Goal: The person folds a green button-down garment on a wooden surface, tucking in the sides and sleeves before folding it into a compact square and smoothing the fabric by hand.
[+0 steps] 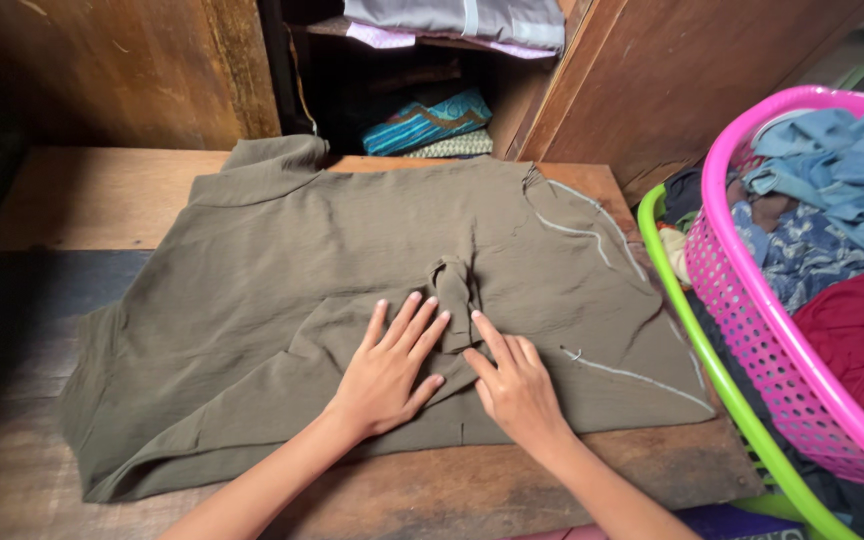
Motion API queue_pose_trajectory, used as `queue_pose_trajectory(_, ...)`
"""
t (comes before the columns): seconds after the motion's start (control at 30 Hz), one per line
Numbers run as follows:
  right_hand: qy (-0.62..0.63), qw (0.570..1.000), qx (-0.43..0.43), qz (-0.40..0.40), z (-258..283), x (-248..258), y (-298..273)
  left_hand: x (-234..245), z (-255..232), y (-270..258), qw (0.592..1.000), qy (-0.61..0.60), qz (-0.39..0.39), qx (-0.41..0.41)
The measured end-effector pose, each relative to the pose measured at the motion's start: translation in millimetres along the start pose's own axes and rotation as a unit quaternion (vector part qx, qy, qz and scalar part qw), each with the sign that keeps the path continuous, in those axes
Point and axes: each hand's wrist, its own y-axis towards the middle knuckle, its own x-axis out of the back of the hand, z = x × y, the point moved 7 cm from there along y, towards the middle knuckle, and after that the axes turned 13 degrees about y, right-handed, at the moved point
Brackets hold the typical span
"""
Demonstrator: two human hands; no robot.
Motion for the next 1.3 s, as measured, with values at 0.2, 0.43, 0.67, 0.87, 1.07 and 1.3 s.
queue_pose_trajectory(0.2, 0.129, 0.983, -0.127, 0.023, -26.3, -9.3, -5.0, -13.2, 5.6, -0.6, 0.999, -0.025, 0.043, 0.013)
queue_pose_trajectory(0.43, 0.225, 0.953, -0.191, -0.072, -35.9, 5.0, -17.1, -8.8, 5.0, 1.6, 0.998, -0.035, 0.052, 0.007)
queue_pose_trajectory(0.67, 0.291, 0.862, -0.376, -0.175, -60.5, 22.4, -72.8, 1.7, -7.4, 0.5, 0.982, -0.151, 0.085, -0.068)
queue_pose_trajectory(0.87, 0.338, 0.844, -0.371, -0.189, -67.1, 19.8, -92.9, -7.6, -10.3, -2.7, 0.975, -0.171, 0.115, -0.084)
queue_pose_trajectory(1.07, 0.468, 0.704, -0.437, -0.308, -106.2, 28.8, -91.9, -10.8, -13.1, -4.0, 0.975, -0.162, 0.122, -0.095)
queue_pose_trajectory(1.3, 0.408, 0.770, -0.446, -0.204, -132.5, 28.4, -81.4, -14.5, -25.5, 2.1, 0.982, -0.135, 0.096, -0.088)
